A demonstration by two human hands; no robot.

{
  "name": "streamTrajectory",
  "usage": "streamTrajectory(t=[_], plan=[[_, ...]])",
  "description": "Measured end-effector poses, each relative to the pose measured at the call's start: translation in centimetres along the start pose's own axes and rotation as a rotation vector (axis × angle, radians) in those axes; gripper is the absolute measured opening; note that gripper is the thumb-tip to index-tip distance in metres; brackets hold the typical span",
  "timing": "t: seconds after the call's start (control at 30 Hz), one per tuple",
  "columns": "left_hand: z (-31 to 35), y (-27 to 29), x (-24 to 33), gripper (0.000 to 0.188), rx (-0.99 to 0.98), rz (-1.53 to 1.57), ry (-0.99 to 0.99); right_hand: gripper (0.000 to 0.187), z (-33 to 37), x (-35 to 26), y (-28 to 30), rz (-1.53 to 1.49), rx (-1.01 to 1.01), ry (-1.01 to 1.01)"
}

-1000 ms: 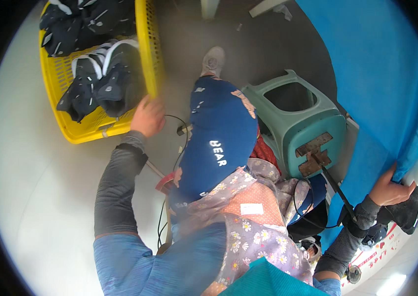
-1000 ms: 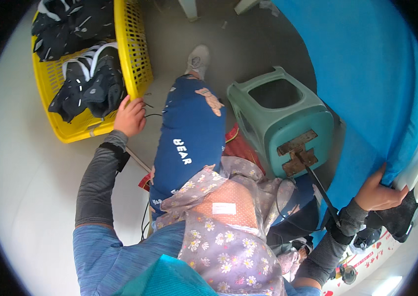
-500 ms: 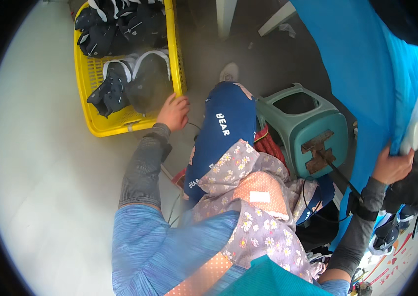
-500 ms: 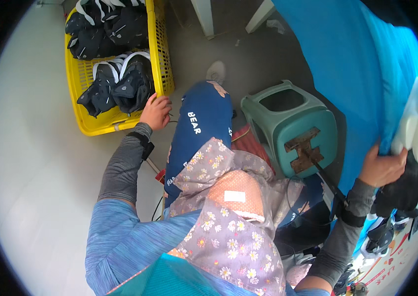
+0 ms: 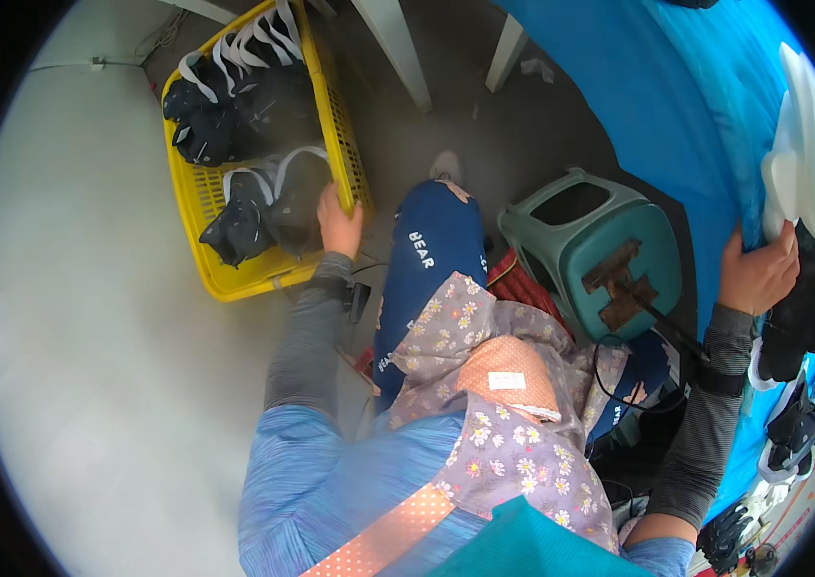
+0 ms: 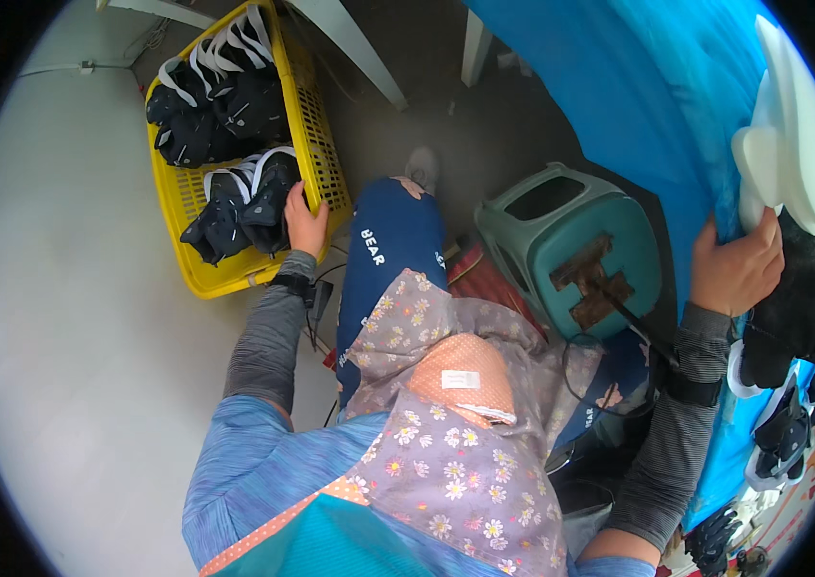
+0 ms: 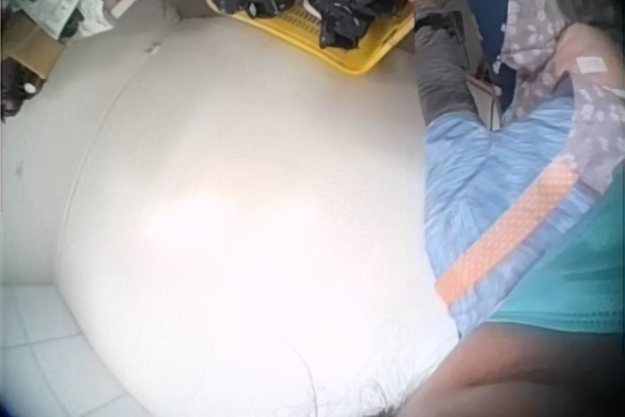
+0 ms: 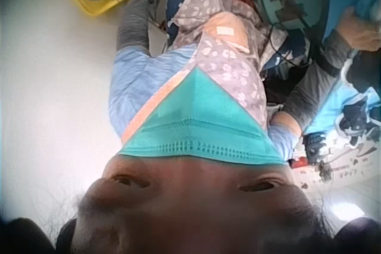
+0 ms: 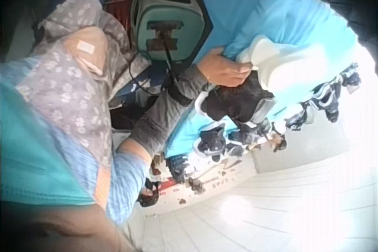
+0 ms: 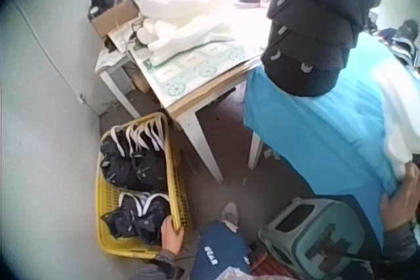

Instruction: The person inserts foam cushioning pieces into the interior of a black boot upper and then tucks the edges of the lining around the foam by hand.

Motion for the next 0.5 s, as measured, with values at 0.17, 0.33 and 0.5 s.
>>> streamTrajectory(t=[0.17, 0.33, 0.5], plan=[[-2.8, -3.0, -2.7, 0.058, -0.03, 0.355, 0.218, 0.068, 0.0, 0.2, 0.2, -0.011, 0.0, 0.009], [-3.8, -4.3, -3.5, 0.055, 0.047, 0.169, 0.432, 0.07, 0.5, 0.3, 0.0, -0.008, -0.014, 0.02], [-3.1, -3.2, -1.9, 0.049, 0.14, 0.06, 0.452, 0.068, 0.4, 0.6, 0.2, 0.002, 0.002, 0.039]])
Point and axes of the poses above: each hand's wrist, its own z-axis away from the middle knuckle, its own y-axis out of the back of the hand, x = y × z, the point moved 8 cm from there along -z, towards the middle knuckle, and after that the axes turned 14 degrees about y, right-handed, at the moved point
